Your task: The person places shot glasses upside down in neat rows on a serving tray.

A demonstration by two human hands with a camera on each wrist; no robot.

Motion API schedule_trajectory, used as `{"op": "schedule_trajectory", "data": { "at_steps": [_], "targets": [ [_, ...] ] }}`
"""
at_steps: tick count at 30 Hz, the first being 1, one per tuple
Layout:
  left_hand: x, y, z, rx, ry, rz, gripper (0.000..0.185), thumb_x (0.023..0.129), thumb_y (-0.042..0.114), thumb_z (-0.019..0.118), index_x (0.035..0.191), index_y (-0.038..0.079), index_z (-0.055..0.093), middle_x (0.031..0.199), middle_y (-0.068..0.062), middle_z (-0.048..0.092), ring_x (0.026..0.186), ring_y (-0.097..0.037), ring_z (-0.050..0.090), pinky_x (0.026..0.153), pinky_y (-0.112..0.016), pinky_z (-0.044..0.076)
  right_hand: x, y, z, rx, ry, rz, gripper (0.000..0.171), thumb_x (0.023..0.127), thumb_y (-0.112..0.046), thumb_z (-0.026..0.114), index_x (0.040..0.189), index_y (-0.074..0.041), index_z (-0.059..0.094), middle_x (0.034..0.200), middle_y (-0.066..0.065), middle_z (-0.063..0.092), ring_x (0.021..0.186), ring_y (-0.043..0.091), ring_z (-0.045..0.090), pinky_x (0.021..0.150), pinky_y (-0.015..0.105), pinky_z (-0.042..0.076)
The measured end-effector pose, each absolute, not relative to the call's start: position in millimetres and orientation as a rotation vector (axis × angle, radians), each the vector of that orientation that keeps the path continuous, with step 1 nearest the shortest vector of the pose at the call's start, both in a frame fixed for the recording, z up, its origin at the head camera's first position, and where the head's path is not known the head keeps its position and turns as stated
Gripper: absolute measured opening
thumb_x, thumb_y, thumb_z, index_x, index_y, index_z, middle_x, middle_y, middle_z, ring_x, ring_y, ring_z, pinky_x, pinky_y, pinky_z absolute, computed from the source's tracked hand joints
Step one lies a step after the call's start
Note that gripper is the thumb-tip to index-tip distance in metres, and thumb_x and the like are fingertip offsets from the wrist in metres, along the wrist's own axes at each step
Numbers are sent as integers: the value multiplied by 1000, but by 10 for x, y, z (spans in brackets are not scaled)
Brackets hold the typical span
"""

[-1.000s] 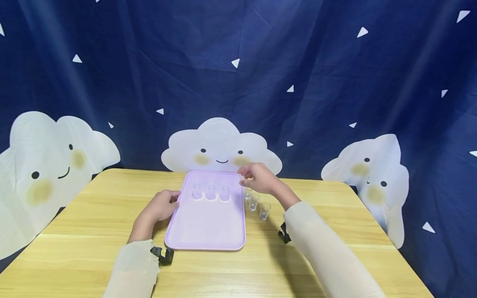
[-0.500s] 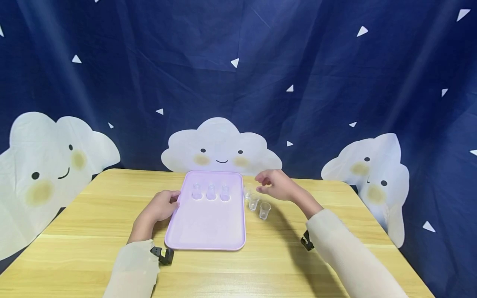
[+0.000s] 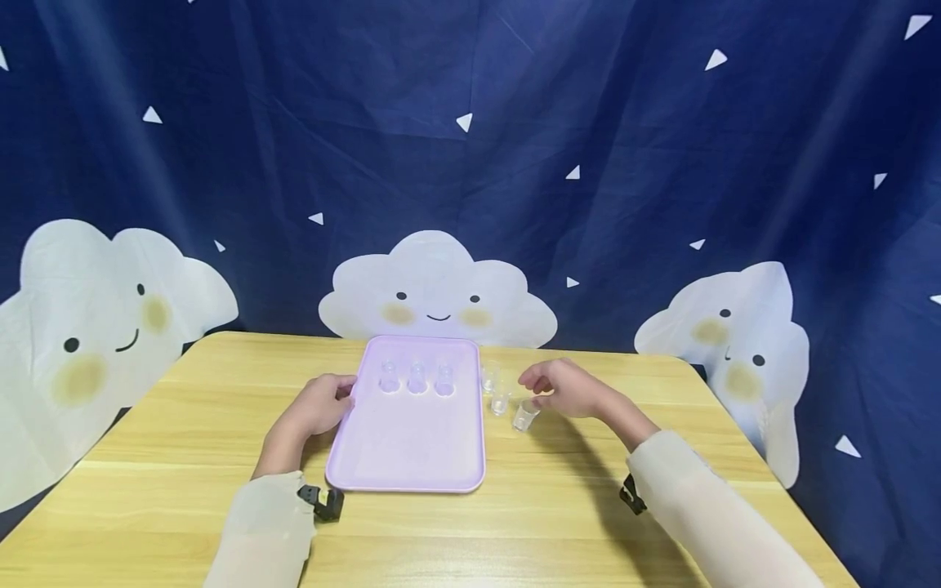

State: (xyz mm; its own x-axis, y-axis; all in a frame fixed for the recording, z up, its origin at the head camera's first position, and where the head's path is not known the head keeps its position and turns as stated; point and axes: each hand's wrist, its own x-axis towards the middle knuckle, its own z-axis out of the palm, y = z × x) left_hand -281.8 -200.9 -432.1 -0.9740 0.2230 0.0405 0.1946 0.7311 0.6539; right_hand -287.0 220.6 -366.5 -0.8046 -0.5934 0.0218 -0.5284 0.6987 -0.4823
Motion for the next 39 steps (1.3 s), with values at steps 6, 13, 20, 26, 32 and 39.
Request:
{"op": "schedule_trajectory", "data": {
  "at_steps": [6, 13, 20, 26, 32, 39],
  "targets": [
    [-2823, -2014, -4322, 352, 2891, 1083, 43, 96, 0, 54, 138, -10, 58, 120, -25, 69, 115, -40, 63, 102, -57, 48, -2862, 2228, -3689, -891, 2748, -773, 32, 93, -13, 75, 118, 5, 69, 105, 12, 74, 95, 21, 71, 88, 38, 59],
    [-2811, -2008, -4323, 353, 2885, 1091, 42, 96, 0, 54, 137, -11, 58, 119, -26, 69, 112, -38, 63, 101, -57, 49, -2844, 2267, -3719, -887, 2734, -759, 27, 96, -15, 71, 117, 2, 71, 104, 5, 75, 94, 17, 71, 87, 37, 59],
    [-2800, -1994, -4303, 347, 2876, 1091, 43, 96, 0, 53, 138, -11, 57, 120, -26, 68, 114, -39, 63, 102, -58, 48, -2826, 2360, -3733, -897, 2706, -789, 24, 97, -14, 69, 116, 1, 72, 108, 7, 75, 95, 17, 71, 85, 34, 59],
    [-2797, -2001, -4300, 345, 2877, 1094, 43, 96, 0, 53, 138, -11, 57, 118, -25, 69, 111, -38, 63, 101, -57, 49, -2823, 2386, -3777, -915, 2610, -858, 26, 94, -10, 73, 116, 4, 71, 101, 7, 75, 93, 18, 71, 85, 32, 59],
    [-2791, -2006, -4304, 350, 2885, 1089, 42, 96, 0, 53, 137, -10, 58, 118, -25, 69, 112, -39, 63, 101, -57, 48, -2843, 2378, -3865, -910, 2566, -891, 30, 86, -1, 79, 114, 4, 71, 101, 10, 75, 92, 19, 71, 85, 29, 59],
    [-2807, -2004, -4299, 338, 2879, 1084, 44, 97, 0, 53, 139, -11, 56, 121, -27, 68, 115, -41, 62, 103, -58, 47, -2862, 2338, -3982, -920, 2530, -921, 25, 83, 3, 80, 107, 1, 72, 99, 8, 76, 88, 17, 73, 82, 25, 58]
  ]
}}
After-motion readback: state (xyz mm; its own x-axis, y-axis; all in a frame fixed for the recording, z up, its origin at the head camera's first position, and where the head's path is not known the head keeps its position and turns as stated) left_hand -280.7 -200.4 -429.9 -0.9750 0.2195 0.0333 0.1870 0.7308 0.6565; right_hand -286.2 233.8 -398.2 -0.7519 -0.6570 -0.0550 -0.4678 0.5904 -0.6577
